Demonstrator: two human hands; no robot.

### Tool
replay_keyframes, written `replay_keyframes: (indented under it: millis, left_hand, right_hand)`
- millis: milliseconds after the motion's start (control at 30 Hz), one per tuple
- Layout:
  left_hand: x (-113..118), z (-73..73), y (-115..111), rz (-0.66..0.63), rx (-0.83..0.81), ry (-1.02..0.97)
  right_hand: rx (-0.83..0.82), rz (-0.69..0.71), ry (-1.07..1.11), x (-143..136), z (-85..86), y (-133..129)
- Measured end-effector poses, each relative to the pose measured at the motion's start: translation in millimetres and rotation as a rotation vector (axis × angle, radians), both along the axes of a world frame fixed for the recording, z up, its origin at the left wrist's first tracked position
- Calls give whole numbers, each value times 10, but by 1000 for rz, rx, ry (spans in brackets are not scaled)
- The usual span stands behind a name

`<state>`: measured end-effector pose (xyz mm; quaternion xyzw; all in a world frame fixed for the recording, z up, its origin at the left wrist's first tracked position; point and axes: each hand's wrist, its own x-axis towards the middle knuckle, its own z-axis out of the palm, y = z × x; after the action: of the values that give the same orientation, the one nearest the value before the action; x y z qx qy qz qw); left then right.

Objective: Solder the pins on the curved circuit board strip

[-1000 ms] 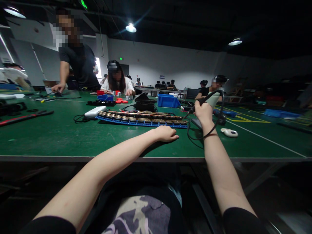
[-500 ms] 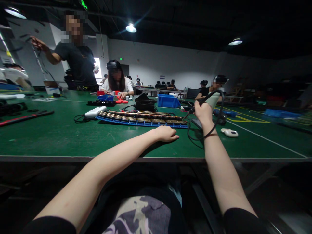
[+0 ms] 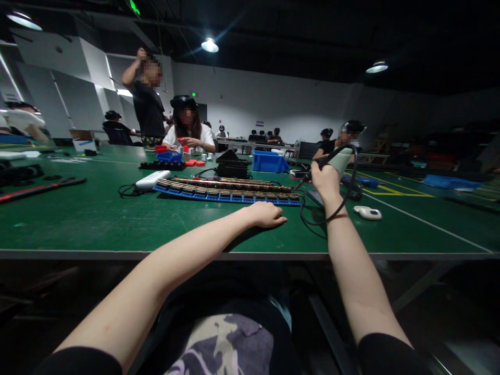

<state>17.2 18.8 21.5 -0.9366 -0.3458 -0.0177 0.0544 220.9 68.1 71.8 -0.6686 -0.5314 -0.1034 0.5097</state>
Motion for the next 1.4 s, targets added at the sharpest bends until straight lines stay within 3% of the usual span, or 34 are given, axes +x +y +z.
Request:
replay_keyframes:
  millis: [1400]
  left_hand:
    - [-1,-8,15,-11,6,-2]
  right_hand:
    - [-26,2,-13,-56,25,-53]
